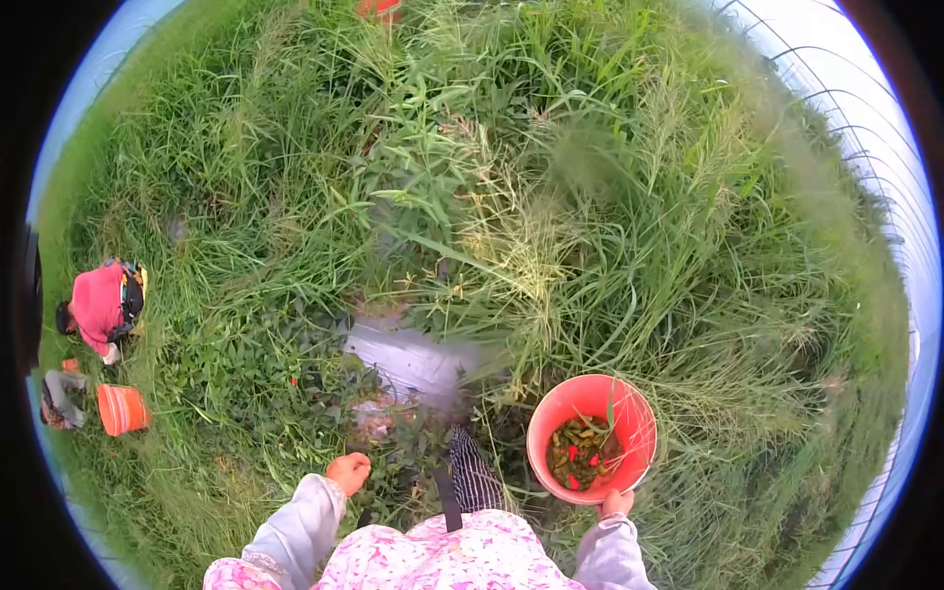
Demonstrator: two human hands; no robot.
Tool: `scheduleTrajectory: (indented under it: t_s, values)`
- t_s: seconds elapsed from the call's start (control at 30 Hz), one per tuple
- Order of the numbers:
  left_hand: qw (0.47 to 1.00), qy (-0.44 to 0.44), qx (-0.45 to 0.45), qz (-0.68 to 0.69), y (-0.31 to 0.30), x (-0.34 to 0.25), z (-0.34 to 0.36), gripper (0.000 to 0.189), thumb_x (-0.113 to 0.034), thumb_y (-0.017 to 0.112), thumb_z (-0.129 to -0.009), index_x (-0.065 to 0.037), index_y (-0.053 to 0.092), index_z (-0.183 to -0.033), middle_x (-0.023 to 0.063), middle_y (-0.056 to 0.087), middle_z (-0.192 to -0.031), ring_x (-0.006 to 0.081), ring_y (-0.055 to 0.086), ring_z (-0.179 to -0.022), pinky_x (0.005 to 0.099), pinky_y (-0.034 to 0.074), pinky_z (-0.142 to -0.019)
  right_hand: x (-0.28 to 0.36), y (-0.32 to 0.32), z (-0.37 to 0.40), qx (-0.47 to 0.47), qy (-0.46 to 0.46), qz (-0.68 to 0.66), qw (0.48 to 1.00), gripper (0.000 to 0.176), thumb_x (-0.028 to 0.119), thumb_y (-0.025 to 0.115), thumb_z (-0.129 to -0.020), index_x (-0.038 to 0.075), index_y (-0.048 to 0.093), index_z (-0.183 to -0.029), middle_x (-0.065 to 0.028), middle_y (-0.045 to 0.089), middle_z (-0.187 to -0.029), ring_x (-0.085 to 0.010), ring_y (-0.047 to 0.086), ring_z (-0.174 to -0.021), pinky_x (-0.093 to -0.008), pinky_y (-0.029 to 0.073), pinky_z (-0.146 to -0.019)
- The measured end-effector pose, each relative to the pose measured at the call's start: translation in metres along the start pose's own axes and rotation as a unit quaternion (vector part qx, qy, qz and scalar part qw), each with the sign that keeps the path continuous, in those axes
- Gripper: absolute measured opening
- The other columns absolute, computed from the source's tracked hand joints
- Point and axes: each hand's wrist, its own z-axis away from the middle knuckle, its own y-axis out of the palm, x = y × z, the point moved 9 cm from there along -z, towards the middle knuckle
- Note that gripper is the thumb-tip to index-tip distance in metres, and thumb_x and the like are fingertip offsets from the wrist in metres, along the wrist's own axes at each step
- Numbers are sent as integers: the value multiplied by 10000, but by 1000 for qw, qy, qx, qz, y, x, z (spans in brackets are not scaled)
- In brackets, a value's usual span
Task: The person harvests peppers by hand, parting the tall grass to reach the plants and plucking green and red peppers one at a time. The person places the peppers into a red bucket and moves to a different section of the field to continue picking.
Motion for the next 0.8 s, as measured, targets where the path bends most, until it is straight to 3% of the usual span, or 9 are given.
scheduleTrajectory:
  t_s: [0.1, 0.2, 0.23, 0.33, 0.37, 0.47, 0.63, 0.77, 0.8]
  values:
    - [999, 43, -30, 15, -31, -87, -33, 221, -273, 581, -810, -116, 657, -947, 120, 673, -854, 294, 641, -840, 382, 493, -766, 7, 12, -9, 0, -11, 24, 1000, 271, 44, 501, -748, 9, 537, -1014, -157, 629, -819, -300, 642, -700, -401, 524, -552]
    - [996, 86, 21, 15, -19, -118, -51, 253, -285, 583, -801, -122, 651, -983, 126, 672, -890, 300, 636, -869, 397, 487, -779, 8, 20, -34, 26, -53, 294, 954, 351, 91, 551, -731, -4, 530, -1068, -213, 635, -933, -353, 642, -824, -421, 516, -724]
    - [994, 95, 42, -16, -15, -124, -52, 259, -294, 580, -798, -128, 653, -984, 124, 671, -897, 298, 635, -875, 399, 487, -784, -16, 22, -61, 25, -52, 285, 957, 421, 121, 573, -715, -10, 529, -1112, -240, 623, -1005, -384, 617, -912, -402, 462, -858]
    - [989, 95, 83, -74, -19, -130, -46, 260, -312, 568, -789, -144, 658, -966, 118, 671, -911, 295, 631, -890, 400, 484, -799, 87, 69, -5, 42, -133, 364, 921, 326, 126, 547, -719, 26, 570, -1028, -169, 659, -880, -310, 649, -818, -401, 498, -719]
    - [989, 94, 80, -87, -27, -129, -45, 258, -312, 567, -787, -144, 658, -961, 119, 671, -914, 296, 630, -892, 399, 483, -800, 96, 72, -7, 10, -118, 402, 908, 396, 190, 593, -690, 33, 571, -1053, -186, 655, -907, -352, 626, -904, -403, 465, -817]
    - [991, 50, 70, -102, -60, -121, -38, 249, -307, 560, -781, -144, 659, -941, 122, 667, -928, 295, 627, -894, 394, 483, -800, 125, 86, -6, 16, -40, 430, 902, 403, 192, 598, -673, 25, 575, -1038, -207, 646, -914, -377, 618, -908, -412, 471, -811]
    - [992, 34, 38, -117, -94, -119, -38, 247, -310, 563, -786, -133, 662, -927, 125, 666, -917, 301, 627, -885, 395, 483, -792, 148, 107, -10, 49, -84, 352, 931, 357, 162, 597, -658, 14, 578, -982, -201, 639, -911, -360, 622, -879, -402, 470, -806]
    - [981, 130, 3, -143, -102, -173, -42, 258, -291, 570, -806, -98, 655, -954, 118, 664, -881, 271, 634, -841, 366, 489, -778, 199, 132, 33, 79, -126, 293, 944, 375, 171, 607, -654, 32, 580, -1001, -181, 644, -909, -341, 620, -875, -390, 465, -809]
    - [979, 147, 49, -130, -94, -187, -44, 298, -327, 557, -824, -86, 645, -976, 119, 668, -889, 284, 633, -856, 374, 489, -784, 211, 138, 45, 81, -137, 289, 944, 378, 174, 609, -654, 37, 581, -1004, -175, 645, -909, -336, 619, -872, -385, 464, -809]
